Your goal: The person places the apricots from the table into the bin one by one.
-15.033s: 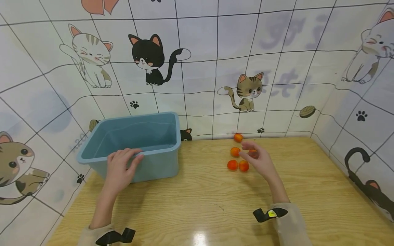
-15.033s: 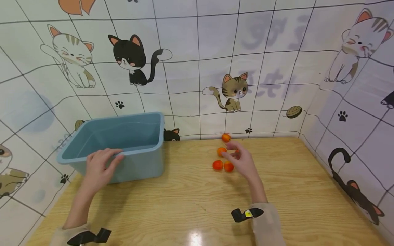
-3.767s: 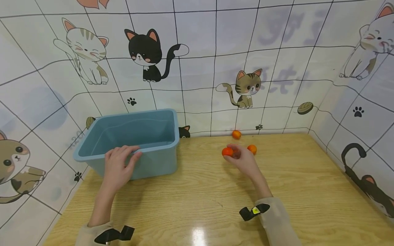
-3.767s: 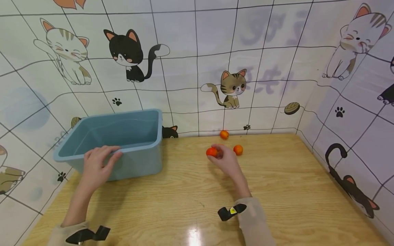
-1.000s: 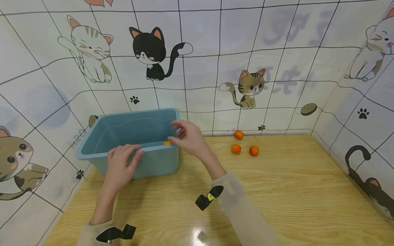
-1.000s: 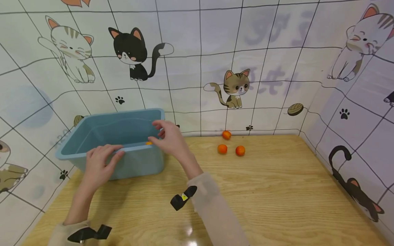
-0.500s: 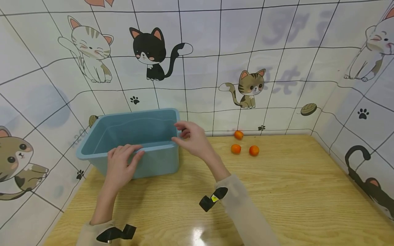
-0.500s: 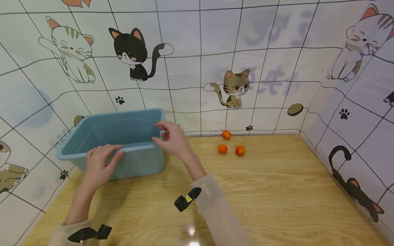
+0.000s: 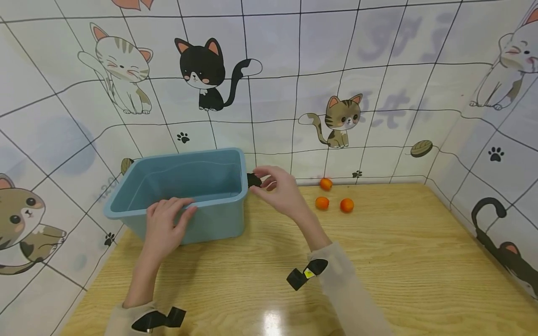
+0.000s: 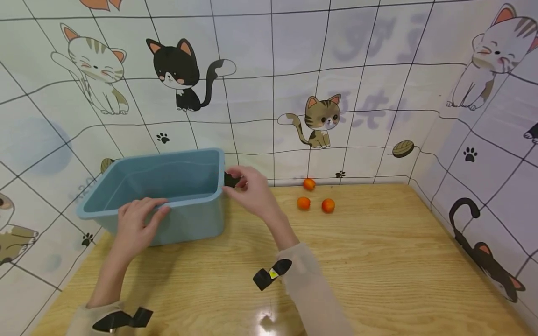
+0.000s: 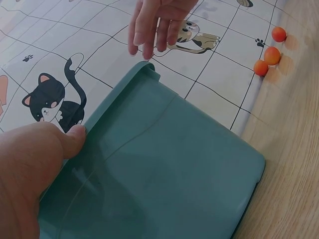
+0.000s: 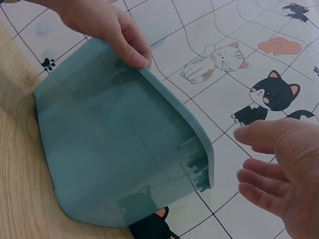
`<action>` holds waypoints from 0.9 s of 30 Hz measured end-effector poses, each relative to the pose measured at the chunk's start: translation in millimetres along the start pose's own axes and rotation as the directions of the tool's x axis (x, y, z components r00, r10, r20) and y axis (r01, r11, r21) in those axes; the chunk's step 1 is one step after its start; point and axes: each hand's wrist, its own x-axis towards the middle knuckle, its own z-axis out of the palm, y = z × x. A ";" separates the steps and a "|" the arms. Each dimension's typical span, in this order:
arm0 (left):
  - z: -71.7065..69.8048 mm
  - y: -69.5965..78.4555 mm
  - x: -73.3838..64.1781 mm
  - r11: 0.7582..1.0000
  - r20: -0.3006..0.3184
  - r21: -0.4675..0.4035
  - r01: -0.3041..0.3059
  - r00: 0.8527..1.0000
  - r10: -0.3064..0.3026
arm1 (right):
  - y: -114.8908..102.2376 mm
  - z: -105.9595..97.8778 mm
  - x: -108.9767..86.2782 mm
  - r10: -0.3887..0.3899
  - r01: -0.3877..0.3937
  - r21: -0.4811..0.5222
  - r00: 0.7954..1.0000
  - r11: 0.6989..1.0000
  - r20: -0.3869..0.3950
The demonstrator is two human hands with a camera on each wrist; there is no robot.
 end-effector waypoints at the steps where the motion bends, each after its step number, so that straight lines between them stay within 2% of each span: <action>1: -0.1 -0.2 -0.1 1.000 0.001 -0.001 0.002 1.000 -0.002 | 1.8 -1.8 -1.0 -0.001 0.001 -0.004 1.000 1.000 -0.003; 13: 1.0 0.0 0.2 1.000 -0.002 -0.004 0.005 1.000 -0.005 | 20.8 -31.8 -10.3 -0.004 0.002 -0.061 0.999 0.998 -0.040; 27: 0.3 0.1 0.7 1.000 0.002 0.005 0.011 1.000 -0.011 | 43.0 -67.6 -22.8 0.100 -0.108 -0.124 0.993 0.986 -0.070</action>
